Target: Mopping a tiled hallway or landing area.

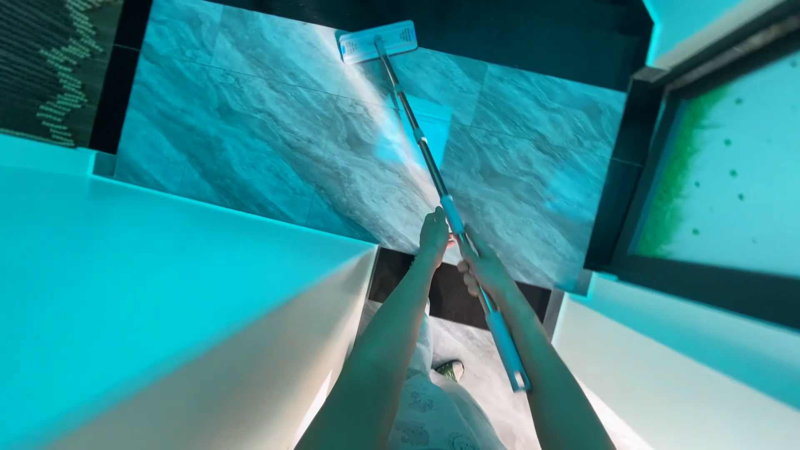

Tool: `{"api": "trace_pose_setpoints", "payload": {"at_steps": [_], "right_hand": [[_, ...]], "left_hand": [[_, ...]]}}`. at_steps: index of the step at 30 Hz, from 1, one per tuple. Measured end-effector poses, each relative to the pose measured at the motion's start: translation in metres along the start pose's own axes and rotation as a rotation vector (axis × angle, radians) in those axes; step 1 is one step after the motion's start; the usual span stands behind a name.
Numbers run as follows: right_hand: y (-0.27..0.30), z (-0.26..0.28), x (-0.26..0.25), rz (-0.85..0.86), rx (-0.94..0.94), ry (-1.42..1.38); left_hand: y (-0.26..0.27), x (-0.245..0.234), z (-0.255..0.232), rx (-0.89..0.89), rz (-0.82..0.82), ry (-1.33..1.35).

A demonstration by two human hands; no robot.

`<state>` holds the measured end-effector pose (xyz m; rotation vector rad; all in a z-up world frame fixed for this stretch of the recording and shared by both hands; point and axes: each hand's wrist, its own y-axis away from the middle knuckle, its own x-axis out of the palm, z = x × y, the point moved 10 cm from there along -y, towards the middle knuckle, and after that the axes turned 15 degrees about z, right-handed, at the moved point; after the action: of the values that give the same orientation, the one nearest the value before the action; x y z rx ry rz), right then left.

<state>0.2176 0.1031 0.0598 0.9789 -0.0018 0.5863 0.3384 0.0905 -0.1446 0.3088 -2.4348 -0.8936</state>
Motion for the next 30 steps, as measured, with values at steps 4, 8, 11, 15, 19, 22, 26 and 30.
{"api": "trace_pose_setpoints", "payload": {"at_steps": [4,8,11,15,19,22,26,30], "right_hand": [[0.100,-0.085,-0.004,-0.042,0.058,-0.071],[0.199,-0.156,0.000,-0.107,0.122,-0.062],[0.266,-0.204,0.007,-0.135,0.193,-0.085],[0.334,-0.256,0.016,-0.189,0.320,-0.155],[0.353,-0.248,0.036,-0.214,0.390,-0.221],[0.331,-0.235,0.034,-0.199,0.353,-0.222],[0.284,-0.180,0.033,-0.198,0.310,-0.198],[0.203,-0.110,0.042,-0.129,0.115,-0.176]], "left_hand": [[0.033,0.026,0.043,0.059,-0.082,-0.494],[0.096,0.063,0.109,-0.141,-0.101,-0.889],[0.176,0.097,0.143,-0.174,-0.032,-0.610],[0.255,0.122,0.185,-0.235,0.008,-0.467],[0.281,0.128,0.181,-0.261,0.072,-0.602],[0.261,0.118,0.163,-0.217,0.047,-0.568],[0.192,0.106,0.120,-0.184,-0.011,-0.743],[0.099,0.070,0.073,-0.168,-0.042,-0.718]]}}
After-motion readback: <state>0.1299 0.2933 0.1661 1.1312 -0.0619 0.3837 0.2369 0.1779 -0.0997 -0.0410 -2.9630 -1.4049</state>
